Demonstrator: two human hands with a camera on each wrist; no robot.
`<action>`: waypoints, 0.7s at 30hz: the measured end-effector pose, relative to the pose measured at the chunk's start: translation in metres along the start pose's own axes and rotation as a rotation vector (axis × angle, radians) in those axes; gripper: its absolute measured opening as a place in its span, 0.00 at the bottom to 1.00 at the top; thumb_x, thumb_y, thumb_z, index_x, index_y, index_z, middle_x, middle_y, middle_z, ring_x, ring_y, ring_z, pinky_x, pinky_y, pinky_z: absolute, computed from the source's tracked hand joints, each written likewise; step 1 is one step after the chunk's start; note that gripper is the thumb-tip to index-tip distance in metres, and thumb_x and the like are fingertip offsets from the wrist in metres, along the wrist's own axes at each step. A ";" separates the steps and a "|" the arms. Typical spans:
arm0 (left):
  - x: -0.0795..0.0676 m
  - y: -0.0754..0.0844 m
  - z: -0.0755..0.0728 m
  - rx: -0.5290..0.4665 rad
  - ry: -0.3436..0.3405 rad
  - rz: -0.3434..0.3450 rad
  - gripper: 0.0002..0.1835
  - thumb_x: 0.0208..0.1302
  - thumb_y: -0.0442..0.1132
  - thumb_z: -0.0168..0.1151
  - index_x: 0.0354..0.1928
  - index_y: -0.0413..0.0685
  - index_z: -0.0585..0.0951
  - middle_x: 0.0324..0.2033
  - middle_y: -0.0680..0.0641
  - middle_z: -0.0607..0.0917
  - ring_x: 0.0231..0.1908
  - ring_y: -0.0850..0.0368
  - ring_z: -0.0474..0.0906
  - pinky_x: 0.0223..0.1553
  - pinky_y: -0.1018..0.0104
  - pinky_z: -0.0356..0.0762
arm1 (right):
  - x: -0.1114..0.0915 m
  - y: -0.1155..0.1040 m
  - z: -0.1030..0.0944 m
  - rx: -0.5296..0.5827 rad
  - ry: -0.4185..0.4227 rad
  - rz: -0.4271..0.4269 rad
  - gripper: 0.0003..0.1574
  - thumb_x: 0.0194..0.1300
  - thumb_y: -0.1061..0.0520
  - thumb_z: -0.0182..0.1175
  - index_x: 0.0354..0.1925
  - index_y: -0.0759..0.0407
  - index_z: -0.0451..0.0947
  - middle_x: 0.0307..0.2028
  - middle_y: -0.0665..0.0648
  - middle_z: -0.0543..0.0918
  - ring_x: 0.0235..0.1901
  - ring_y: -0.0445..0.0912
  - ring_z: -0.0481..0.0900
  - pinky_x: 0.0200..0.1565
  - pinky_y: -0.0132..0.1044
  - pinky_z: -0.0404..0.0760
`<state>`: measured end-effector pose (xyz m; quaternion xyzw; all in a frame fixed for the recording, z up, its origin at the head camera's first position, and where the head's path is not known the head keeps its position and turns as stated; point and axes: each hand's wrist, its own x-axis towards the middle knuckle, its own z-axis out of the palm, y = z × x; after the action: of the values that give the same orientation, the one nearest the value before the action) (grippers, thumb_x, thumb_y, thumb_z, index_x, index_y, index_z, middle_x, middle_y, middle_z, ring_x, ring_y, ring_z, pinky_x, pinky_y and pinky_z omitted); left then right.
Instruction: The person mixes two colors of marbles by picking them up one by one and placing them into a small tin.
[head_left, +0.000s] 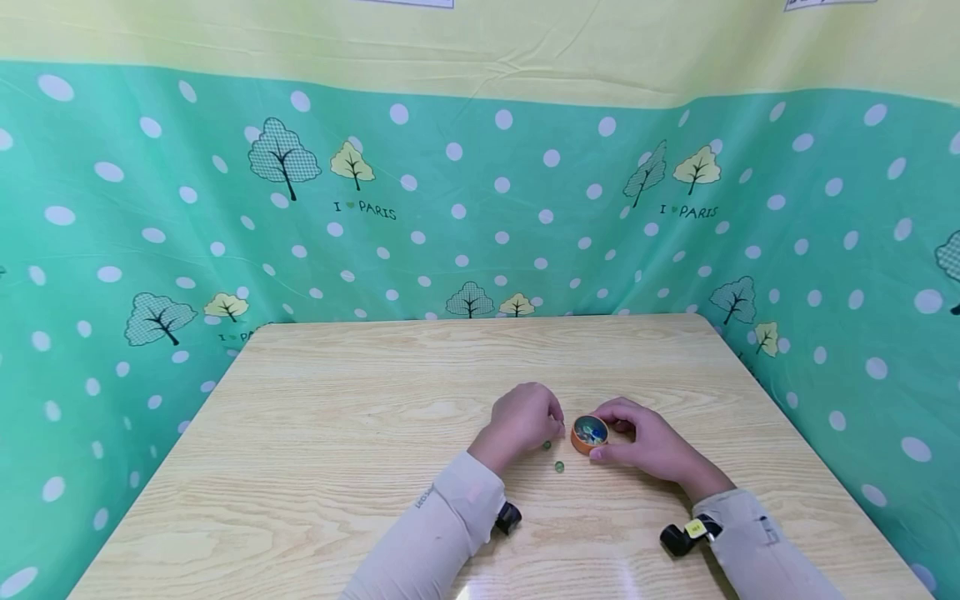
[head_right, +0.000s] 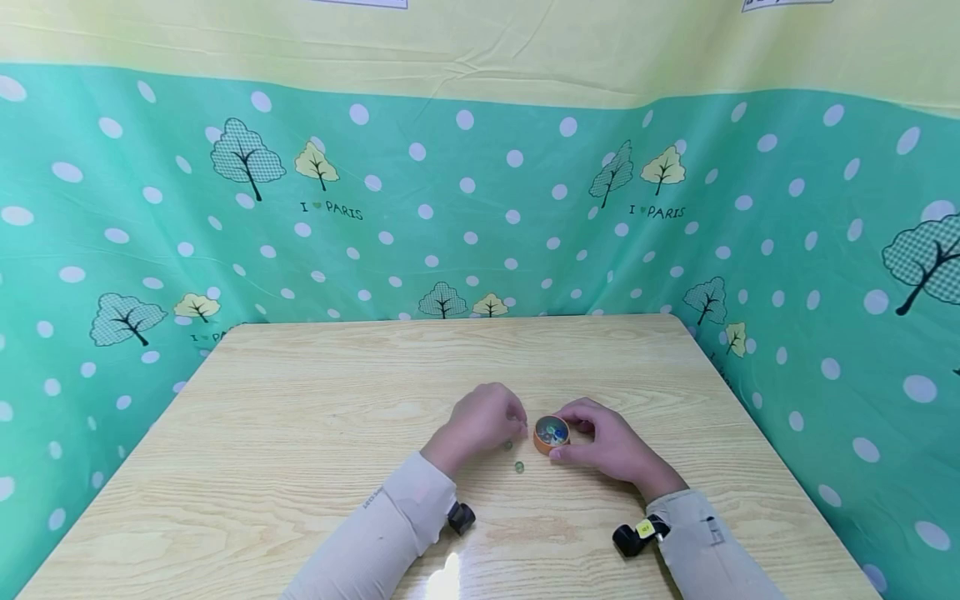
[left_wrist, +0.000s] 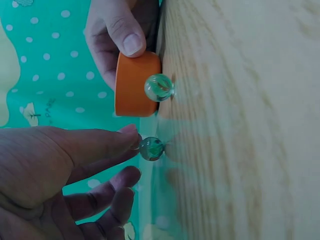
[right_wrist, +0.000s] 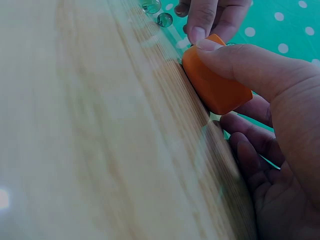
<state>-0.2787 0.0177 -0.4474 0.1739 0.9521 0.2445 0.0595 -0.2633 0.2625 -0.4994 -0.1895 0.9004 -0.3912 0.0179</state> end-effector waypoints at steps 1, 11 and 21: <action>-0.001 0.000 -0.001 -0.006 0.003 -0.002 0.02 0.61 0.46 0.76 0.34 0.59 0.91 0.30 0.61 0.84 0.30 0.63 0.75 0.30 0.66 0.73 | 0.000 0.000 0.000 -0.005 0.001 0.003 0.33 0.50 0.31 0.78 0.53 0.32 0.82 0.52 0.39 0.81 0.51 0.42 0.77 0.56 0.39 0.76; -0.004 0.002 -0.011 -0.036 0.029 -0.032 0.03 0.65 0.47 0.73 0.35 0.60 0.90 0.33 0.60 0.85 0.32 0.62 0.76 0.31 0.66 0.74 | 0.001 0.001 0.002 -0.009 -0.003 0.025 0.32 0.50 0.31 0.78 0.53 0.31 0.82 0.52 0.38 0.81 0.51 0.43 0.77 0.56 0.40 0.76; -0.004 0.005 -0.015 -0.004 0.094 -0.001 0.04 0.65 0.50 0.74 0.35 0.63 0.90 0.42 0.57 0.87 0.40 0.63 0.78 0.40 0.64 0.78 | 0.000 0.000 0.001 -0.008 -0.007 0.014 0.33 0.51 0.31 0.78 0.54 0.33 0.82 0.53 0.40 0.81 0.51 0.44 0.76 0.55 0.39 0.75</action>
<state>-0.2765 0.0138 -0.4318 0.1618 0.9534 0.2543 0.0151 -0.2633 0.2617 -0.5005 -0.1847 0.9031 -0.3869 0.0233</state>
